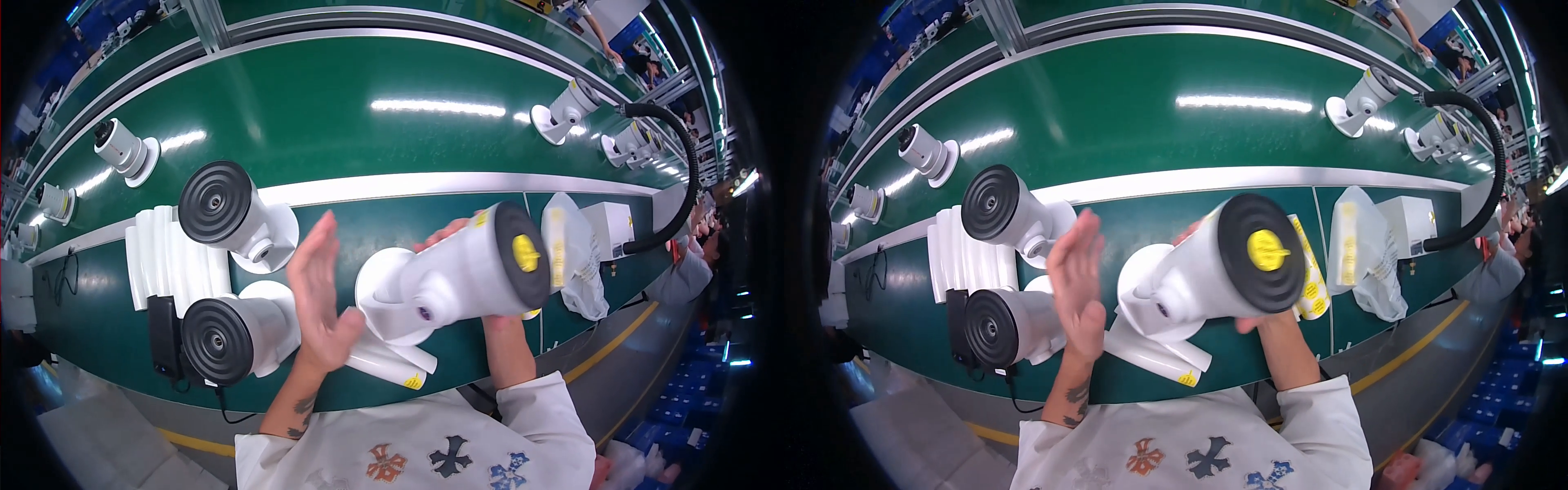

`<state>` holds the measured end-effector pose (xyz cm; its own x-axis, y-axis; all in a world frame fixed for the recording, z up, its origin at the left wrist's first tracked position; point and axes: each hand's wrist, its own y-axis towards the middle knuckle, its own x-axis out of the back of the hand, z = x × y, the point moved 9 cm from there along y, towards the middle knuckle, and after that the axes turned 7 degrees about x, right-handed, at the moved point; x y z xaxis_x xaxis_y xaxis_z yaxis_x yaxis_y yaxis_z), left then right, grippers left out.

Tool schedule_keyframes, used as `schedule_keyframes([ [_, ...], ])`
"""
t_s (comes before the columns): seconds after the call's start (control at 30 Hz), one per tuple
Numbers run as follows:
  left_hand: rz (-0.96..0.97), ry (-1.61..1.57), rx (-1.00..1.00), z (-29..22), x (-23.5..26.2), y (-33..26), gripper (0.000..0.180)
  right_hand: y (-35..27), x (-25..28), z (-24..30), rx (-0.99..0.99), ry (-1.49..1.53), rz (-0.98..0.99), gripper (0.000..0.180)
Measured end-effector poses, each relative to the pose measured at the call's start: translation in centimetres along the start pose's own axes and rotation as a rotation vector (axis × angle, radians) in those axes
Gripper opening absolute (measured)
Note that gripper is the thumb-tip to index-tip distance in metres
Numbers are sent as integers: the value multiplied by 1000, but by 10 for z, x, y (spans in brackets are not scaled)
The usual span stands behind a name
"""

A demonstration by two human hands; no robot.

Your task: Applying yellow circular labels to the front of white and black light fixtures on an assembly line.

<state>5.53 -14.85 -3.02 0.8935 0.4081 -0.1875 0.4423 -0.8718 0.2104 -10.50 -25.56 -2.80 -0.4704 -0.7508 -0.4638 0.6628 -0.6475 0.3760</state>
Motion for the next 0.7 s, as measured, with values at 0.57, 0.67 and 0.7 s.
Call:
schedule_keyframes([
  [0.57, 304, -937, 756, 31, -71, -47, 121, -9, -23, 4, 29, 262, -213, 116],
  [0.67, 216, -826, 584, 32, -50, -42, 127, -12, -34, 3, -230, 199, -116, 112],
  [0.7, 246, -805, 589, 31, -44, -44, 130, -11, -34, 10, -234, 207, -110, 112],
])
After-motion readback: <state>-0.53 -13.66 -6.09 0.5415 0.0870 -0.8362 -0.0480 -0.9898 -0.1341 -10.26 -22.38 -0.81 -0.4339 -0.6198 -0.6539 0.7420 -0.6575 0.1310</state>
